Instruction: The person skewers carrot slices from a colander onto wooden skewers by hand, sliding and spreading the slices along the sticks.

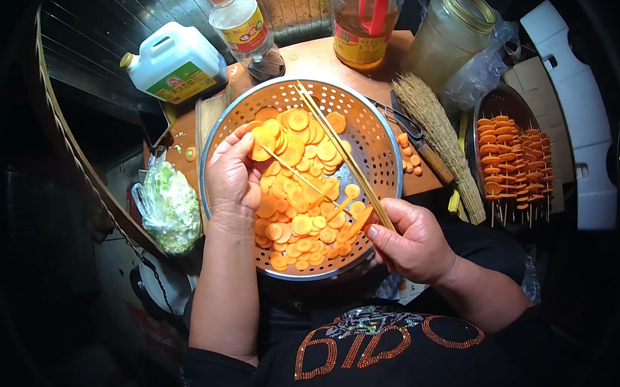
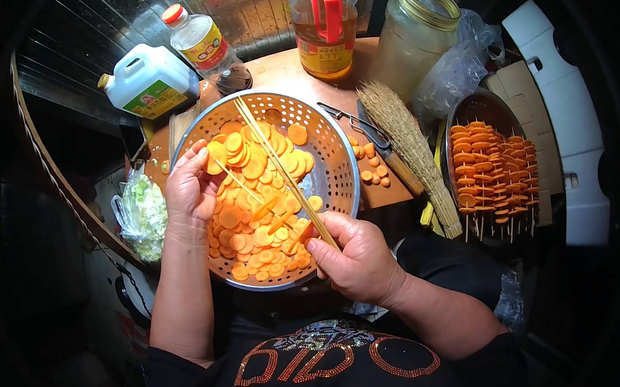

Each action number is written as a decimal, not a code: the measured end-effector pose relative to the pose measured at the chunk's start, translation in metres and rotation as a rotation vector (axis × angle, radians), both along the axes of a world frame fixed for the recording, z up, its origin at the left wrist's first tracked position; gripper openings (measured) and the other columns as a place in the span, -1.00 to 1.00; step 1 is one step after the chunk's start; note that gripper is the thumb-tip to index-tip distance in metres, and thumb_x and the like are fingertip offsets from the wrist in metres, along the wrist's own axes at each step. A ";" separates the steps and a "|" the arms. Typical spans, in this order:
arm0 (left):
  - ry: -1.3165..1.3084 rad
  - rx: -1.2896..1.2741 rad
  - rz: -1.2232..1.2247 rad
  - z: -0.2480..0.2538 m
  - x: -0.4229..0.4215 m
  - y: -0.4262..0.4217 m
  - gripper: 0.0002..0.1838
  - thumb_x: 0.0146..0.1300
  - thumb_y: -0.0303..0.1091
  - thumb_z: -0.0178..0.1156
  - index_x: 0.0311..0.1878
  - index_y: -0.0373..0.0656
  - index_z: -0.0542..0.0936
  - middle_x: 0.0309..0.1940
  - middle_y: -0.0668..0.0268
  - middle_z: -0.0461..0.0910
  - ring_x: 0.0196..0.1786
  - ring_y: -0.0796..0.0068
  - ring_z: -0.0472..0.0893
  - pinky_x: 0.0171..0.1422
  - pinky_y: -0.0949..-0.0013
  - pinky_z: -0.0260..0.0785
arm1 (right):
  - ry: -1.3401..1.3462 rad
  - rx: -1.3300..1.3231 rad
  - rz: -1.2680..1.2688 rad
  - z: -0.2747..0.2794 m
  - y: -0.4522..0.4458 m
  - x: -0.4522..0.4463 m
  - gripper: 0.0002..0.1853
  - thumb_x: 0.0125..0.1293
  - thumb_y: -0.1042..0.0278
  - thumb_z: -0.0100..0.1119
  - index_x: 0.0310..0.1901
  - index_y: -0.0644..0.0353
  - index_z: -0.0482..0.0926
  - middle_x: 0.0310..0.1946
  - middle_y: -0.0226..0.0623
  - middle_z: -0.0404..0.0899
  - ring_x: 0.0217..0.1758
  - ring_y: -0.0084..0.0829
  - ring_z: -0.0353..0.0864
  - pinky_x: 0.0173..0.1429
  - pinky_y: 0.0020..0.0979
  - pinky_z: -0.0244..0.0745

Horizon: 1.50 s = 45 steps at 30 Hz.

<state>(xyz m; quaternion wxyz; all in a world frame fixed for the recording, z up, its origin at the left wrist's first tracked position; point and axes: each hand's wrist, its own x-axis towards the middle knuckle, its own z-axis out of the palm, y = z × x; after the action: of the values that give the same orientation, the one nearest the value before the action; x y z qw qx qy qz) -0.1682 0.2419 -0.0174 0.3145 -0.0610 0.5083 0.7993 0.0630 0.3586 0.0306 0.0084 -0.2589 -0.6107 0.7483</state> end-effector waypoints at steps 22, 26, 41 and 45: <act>-0.084 -0.037 -0.100 0.004 -0.007 -0.008 -0.74 0.31 -0.38 0.07 0.04 -0.21 0.47 -0.10 0.18 0.59 -0.10 0.32 0.61 -0.02 0.22 0.52 | -0.086 -0.098 0.027 0.009 0.008 0.004 -0.88 0.32 0.45 0.00 -0.18 0.27 0.48 -0.60 -0.50 0.44 -0.62 -0.73 0.38 -0.54 -0.64 0.31; -0.049 -0.058 -0.188 0.004 -0.009 -0.009 -0.71 0.34 -0.36 0.03 0.08 -0.24 0.46 -0.09 0.17 0.59 -0.09 0.32 0.62 -0.03 0.23 0.54 | -0.085 -0.049 0.025 0.010 0.008 0.004 -0.88 0.31 0.47 -0.01 -0.17 0.27 0.49 -0.59 -0.50 0.45 -0.60 -0.72 0.40 -0.53 -0.64 0.31; -0.111 -0.055 -0.184 0.012 0.001 -0.004 -0.74 0.28 -0.36 0.15 -0.01 -0.24 0.53 -0.26 0.25 0.64 -0.27 0.38 0.65 -0.17 0.25 0.60 | -0.067 -0.040 -0.008 0.005 0.005 0.006 -0.89 0.31 0.48 -0.02 -0.18 0.26 0.48 -0.60 -0.51 0.44 -0.61 -0.74 0.37 -0.53 -0.65 0.29; -0.125 -0.105 -0.367 0.008 0.012 -0.002 -0.68 0.28 -0.31 0.14 0.06 -0.21 0.50 -0.16 0.20 0.61 -0.14 0.29 0.64 -0.07 0.17 0.57 | -0.026 -0.014 -0.021 0.001 0.004 0.004 -0.89 0.31 0.47 -0.02 -0.18 0.25 0.48 -0.61 -0.51 0.44 -0.63 -0.74 0.36 -0.55 -0.65 0.29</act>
<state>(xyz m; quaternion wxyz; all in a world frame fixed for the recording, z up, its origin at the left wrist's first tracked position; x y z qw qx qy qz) -0.1565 0.2399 -0.0099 0.4823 -0.0330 0.5313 0.6957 0.0671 0.3623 0.0320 0.0065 -0.2749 -0.6028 0.7490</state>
